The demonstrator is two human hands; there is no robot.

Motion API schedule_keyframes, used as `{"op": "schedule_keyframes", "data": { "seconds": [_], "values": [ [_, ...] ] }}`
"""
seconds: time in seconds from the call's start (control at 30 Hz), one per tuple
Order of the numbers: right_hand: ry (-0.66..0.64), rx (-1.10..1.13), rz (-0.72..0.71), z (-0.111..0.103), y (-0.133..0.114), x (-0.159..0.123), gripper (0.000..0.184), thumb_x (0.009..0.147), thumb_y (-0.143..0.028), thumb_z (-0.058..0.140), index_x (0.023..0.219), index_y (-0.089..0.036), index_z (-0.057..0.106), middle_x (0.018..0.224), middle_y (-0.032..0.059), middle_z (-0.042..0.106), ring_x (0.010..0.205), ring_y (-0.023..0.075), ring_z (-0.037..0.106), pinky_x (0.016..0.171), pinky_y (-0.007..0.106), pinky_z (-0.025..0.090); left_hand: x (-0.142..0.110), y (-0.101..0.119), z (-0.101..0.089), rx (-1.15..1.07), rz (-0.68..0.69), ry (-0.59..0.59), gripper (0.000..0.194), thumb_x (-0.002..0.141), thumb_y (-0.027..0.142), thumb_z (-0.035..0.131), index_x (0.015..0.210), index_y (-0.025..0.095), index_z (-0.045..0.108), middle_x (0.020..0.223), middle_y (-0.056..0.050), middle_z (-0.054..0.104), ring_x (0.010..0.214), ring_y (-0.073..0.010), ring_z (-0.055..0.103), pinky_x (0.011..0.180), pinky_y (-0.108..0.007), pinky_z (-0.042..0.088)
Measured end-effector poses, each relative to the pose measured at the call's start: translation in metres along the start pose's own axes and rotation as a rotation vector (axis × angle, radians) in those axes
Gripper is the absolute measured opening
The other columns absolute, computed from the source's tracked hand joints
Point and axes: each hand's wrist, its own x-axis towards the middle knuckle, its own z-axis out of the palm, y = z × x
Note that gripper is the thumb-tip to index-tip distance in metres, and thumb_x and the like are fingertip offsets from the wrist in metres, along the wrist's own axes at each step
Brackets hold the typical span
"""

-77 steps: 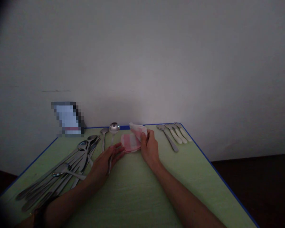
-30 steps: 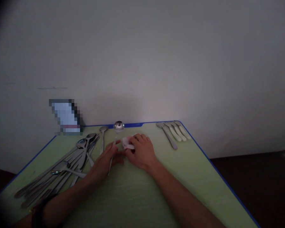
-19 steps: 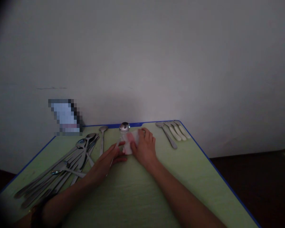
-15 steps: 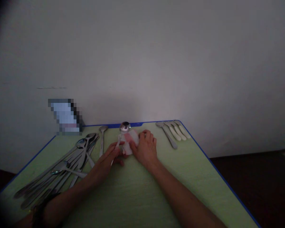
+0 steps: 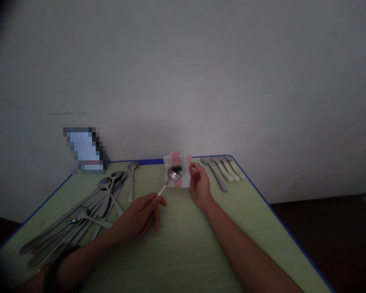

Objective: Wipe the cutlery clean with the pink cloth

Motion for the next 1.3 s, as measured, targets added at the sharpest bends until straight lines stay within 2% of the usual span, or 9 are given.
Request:
{"op": "schedule_keyframes", "data": {
  "seconds": [0.1,0.2,0.33,0.43,0.53,0.8,0.97,1.17,1.3],
  "values": [
    [-0.015,0.231,0.136,-0.002,-0.001,0.003,0.015,0.071,-0.028,0.042,0.077,-0.021,0.053,0.071,0.0016,0.062,0.066,0.0176,0.059,0.067,0.032,0.048,0.000,0.002,0.000,0.009,-0.010,0.037,0.031,0.087,0.044,0.034,0.089,0.018,0.051,0.046,0.006,0.057,0.023,-0.0055,0.033,0.028,-0.017,0.019],
    [-0.090,0.287,0.175,-0.002,-0.001,0.002,0.023,0.063,-0.018,0.049,0.085,-0.020,0.057,0.077,0.0000,0.064,0.068,0.0153,0.058,0.069,0.029,0.048,0.000,0.003,0.002,-0.002,-0.019,0.063,0.031,0.087,0.044,0.033,0.090,0.018,0.050,0.046,0.006,0.056,0.022,-0.0060,0.032,0.027,-0.017,0.019],
    [-0.203,0.312,0.185,0.003,-0.002,-0.004,0.027,0.068,-0.026,0.061,0.094,-0.022,0.056,0.080,-0.0009,0.065,0.068,0.0136,0.059,0.068,0.027,0.048,0.000,0.003,0.002,0.057,-0.037,0.077,0.032,0.088,0.042,0.028,0.093,0.018,0.049,0.046,0.007,0.053,0.024,-0.0071,0.032,0.029,-0.018,0.021],
    [-0.283,0.227,0.129,0.005,-0.001,-0.007,0.031,0.067,-0.031,0.068,0.094,-0.021,0.058,0.088,0.0007,0.066,0.075,0.0139,0.059,0.073,0.027,0.046,-0.001,0.003,0.002,0.223,0.017,0.087,0.034,0.089,0.039,0.028,0.094,0.016,0.054,0.043,0.007,0.051,0.033,-0.0099,0.043,0.040,-0.020,0.034],
    [-0.328,0.036,0.083,0.004,-0.001,-0.008,0.024,0.068,-0.033,0.069,0.086,-0.018,0.063,0.082,0.0010,0.066,0.072,0.0136,0.057,0.069,0.025,0.044,-0.002,0.004,0.002,0.351,0.086,0.057,0.037,0.090,0.037,0.029,0.097,0.015,0.057,0.042,0.007,0.050,0.044,-0.0129,0.051,0.054,-0.023,0.040],
    [-0.353,-0.080,0.083,0.007,-0.006,-0.012,0.032,0.076,-0.046,0.058,0.078,-0.016,0.067,0.069,0.0009,0.064,0.059,0.0121,0.052,0.056,0.024,0.038,-0.005,0.002,0.003,0.301,0.064,0.027,0.041,0.091,0.040,0.027,0.103,0.015,0.056,0.041,0.008,0.046,0.037,-0.0115,0.043,0.049,-0.023,0.038],
    [-0.291,-0.132,0.097,0.010,-0.007,-0.012,0.040,0.076,-0.053,0.053,0.066,-0.016,0.063,0.054,-0.0018,0.055,0.049,0.0097,0.043,0.048,0.023,0.033,-0.004,0.004,0.004,0.245,0.021,0.021,0.041,0.091,0.041,0.027,0.106,0.014,0.054,0.042,0.009,0.044,0.033,-0.0095,0.036,0.043,-0.021,0.033],
    [-0.091,0.059,0.114,0.009,0.004,-0.006,0.037,0.073,-0.052,0.059,0.078,-0.015,0.063,0.067,0.0005,0.062,0.059,0.0124,0.049,0.056,0.024,0.039,-0.005,0.003,0.004,0.209,0.098,0.008,0.040,0.091,0.038,0.028,0.107,0.012,0.054,0.049,0.008,0.040,0.044,-0.0097,0.039,0.046,-0.020,0.032],
    [-0.059,0.187,0.188,0.008,0.004,-0.005,0.029,0.068,-0.043,0.068,0.079,-0.016,0.065,0.072,0.0005,0.064,0.062,0.0118,0.052,0.059,0.023,0.041,-0.004,0.002,0.004,0.193,0.085,0.018,0.040,0.090,0.039,0.030,0.106,0.011,0.054,0.055,0.007,0.039,0.049,-0.0100,0.039,0.047,-0.021,0.031]
  ]
}}
